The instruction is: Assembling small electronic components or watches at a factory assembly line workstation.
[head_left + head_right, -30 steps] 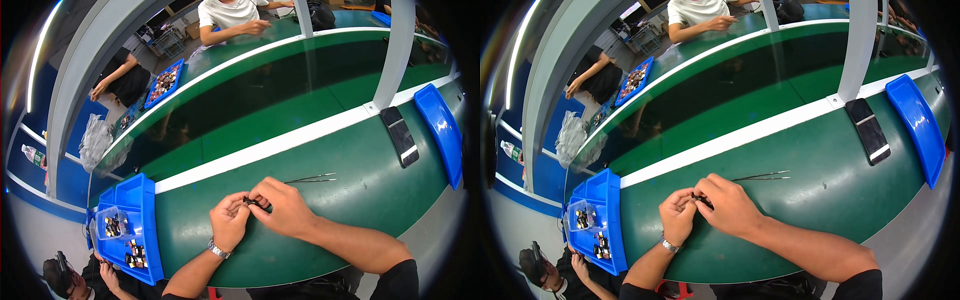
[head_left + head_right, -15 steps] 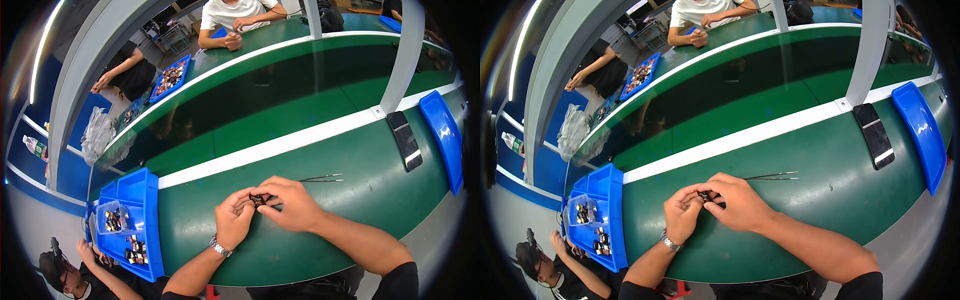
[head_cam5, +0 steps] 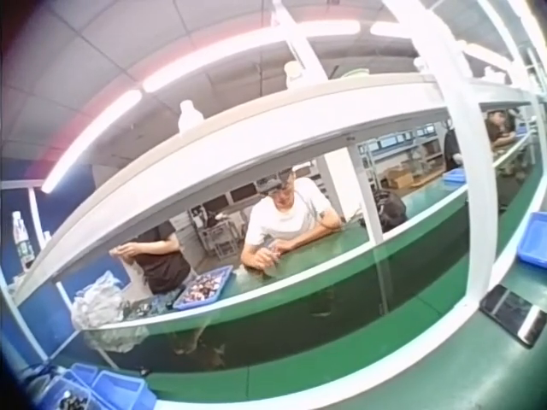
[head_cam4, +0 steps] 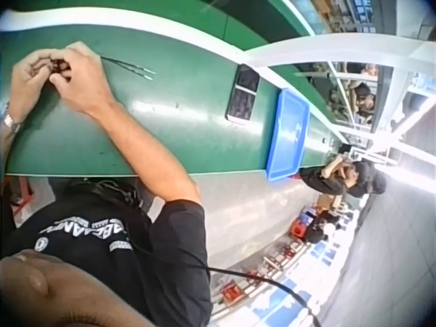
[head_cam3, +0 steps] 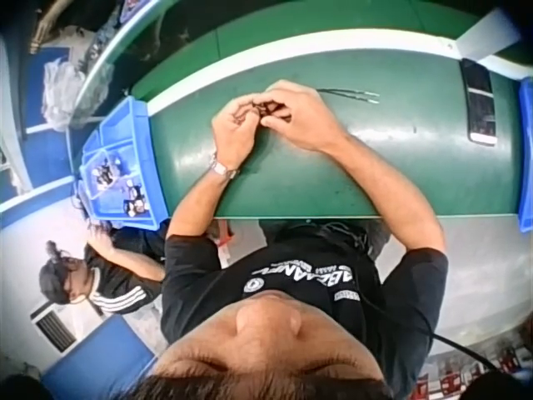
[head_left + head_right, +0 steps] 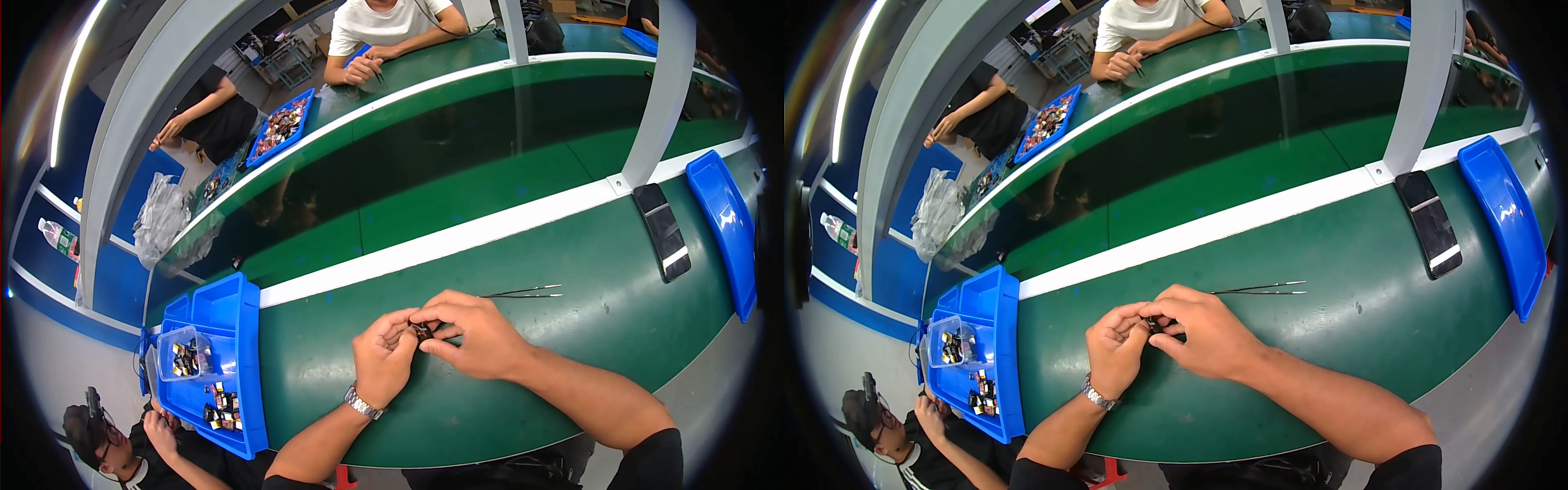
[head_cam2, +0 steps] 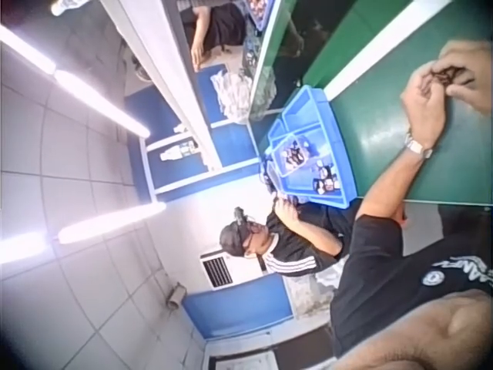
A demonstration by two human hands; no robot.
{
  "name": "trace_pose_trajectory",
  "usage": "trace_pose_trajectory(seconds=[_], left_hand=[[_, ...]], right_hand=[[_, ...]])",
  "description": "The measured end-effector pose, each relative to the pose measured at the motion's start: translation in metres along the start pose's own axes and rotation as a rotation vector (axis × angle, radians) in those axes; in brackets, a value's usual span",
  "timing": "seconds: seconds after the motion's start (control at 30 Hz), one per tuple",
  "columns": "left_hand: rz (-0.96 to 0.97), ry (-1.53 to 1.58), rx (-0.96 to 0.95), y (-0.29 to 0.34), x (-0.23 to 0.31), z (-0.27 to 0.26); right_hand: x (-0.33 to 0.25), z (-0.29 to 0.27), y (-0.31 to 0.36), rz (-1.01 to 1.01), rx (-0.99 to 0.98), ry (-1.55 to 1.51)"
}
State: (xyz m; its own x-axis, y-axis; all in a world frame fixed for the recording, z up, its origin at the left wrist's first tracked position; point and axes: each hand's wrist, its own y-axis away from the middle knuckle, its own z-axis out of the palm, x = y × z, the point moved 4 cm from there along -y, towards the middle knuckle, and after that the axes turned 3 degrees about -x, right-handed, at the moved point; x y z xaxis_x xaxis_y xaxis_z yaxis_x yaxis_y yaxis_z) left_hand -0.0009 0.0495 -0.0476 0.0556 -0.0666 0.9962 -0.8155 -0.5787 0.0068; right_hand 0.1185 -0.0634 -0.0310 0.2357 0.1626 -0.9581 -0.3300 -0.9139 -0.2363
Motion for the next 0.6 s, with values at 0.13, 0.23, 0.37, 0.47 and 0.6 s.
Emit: trace_pose_trajectory(seconds=[0.13, 0.23, 0.37, 0.47, 0.6], left_hand=[[0.001, -0.011, 0.004, 0.0, 0.0, -0.002], [-0.008, -0.016, -0.007, -0.002, -0.001, -0.003], [-0.027, 0.11, -0.067, -0.004, 0.0, -0.001], [-0.039, 0.134, -0.088, -0.004, 0.001, 0.001], [-0.04, 0.161, -0.109, -0.004, -0.001, 0.0]], right_hand=[[-0.002, 0.0, 0.001, -0.033, -0.007, 0.016], [-0.002, -0.002, -0.001, -0.01, 0.009, -0.004], [0.006, -0.01, -0.004, 0.069, 0.076, -0.03], [0.007, -0.011, -0.003, 0.079, 0.08, -0.001], [0.003, -0.011, -0.003, 0.086, 0.105, 0.014]])
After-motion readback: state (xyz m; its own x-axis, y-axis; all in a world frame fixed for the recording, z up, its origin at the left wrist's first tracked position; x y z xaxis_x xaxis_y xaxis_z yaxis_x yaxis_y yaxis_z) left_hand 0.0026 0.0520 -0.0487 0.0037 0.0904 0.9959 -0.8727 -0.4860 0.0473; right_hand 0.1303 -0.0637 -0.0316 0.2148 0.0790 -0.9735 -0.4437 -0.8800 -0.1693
